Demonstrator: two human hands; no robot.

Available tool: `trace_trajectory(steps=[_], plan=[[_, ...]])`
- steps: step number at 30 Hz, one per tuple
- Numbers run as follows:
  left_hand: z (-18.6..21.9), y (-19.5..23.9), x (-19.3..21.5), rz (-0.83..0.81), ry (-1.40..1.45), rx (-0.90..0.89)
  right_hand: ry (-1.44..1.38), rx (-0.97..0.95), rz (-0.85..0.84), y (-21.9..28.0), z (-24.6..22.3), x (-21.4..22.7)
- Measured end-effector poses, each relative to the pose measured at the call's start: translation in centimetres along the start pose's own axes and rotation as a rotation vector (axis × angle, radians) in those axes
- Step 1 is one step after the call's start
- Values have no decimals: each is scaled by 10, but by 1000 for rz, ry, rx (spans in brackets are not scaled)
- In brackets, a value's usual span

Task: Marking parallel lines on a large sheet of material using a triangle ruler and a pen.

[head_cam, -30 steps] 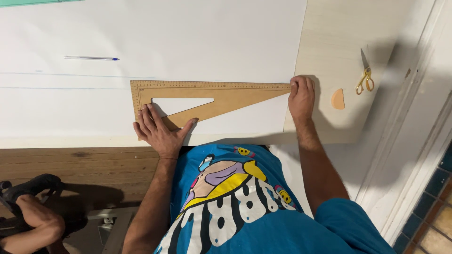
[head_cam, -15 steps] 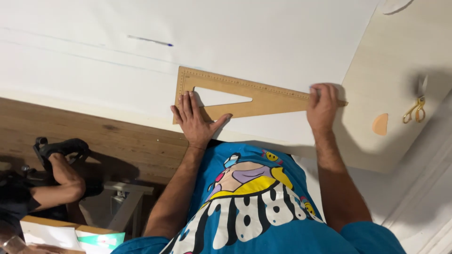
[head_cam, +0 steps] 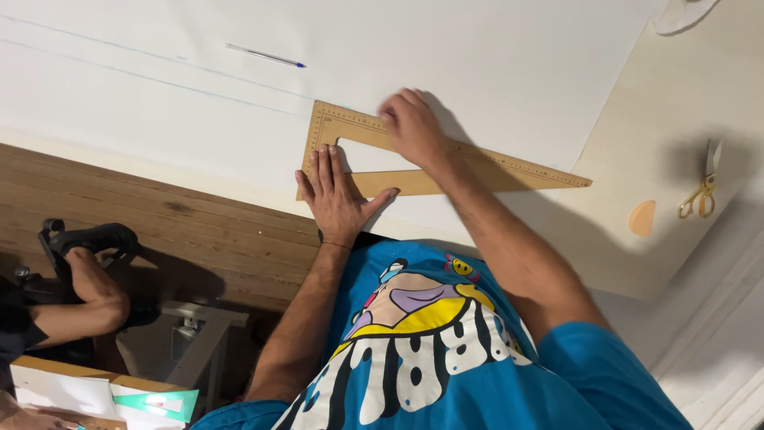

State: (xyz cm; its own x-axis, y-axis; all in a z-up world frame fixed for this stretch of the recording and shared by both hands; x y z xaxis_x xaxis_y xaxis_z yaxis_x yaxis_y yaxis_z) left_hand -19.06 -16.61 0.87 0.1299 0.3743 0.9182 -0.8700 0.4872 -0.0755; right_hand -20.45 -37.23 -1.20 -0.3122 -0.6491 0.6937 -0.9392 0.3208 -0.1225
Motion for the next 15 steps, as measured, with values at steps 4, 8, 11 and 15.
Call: trace_trajectory(steps=[4,8,11,15], plan=[[7,-2,14,81,-127,-64,25,-29,-147,-47,-5,-40],[3,-1,8,20,-98,-51,62,-45,-227,-59,-8,-58],[2,-3,6,-14,-64,-43,109,-21,-225,-61,-15,-57],[2,-3,4,-43,-56,-29,169,-32,-229,-60,-21,-56]])
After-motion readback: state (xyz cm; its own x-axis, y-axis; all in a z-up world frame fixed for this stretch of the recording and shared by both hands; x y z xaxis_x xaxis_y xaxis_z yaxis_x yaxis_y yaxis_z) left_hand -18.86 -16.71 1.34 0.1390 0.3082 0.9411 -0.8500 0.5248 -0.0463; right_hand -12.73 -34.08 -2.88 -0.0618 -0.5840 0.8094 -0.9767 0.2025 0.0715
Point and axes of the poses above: each hand's wrist, its own y-axis away from the middle knuckle, its own x-axis out of the back of the hand, z = x × y, the point moved 7 cm from there along -y, towards the middle knuckle, and after that the axes turned 9 degrees about x, right-handed, at the moved point
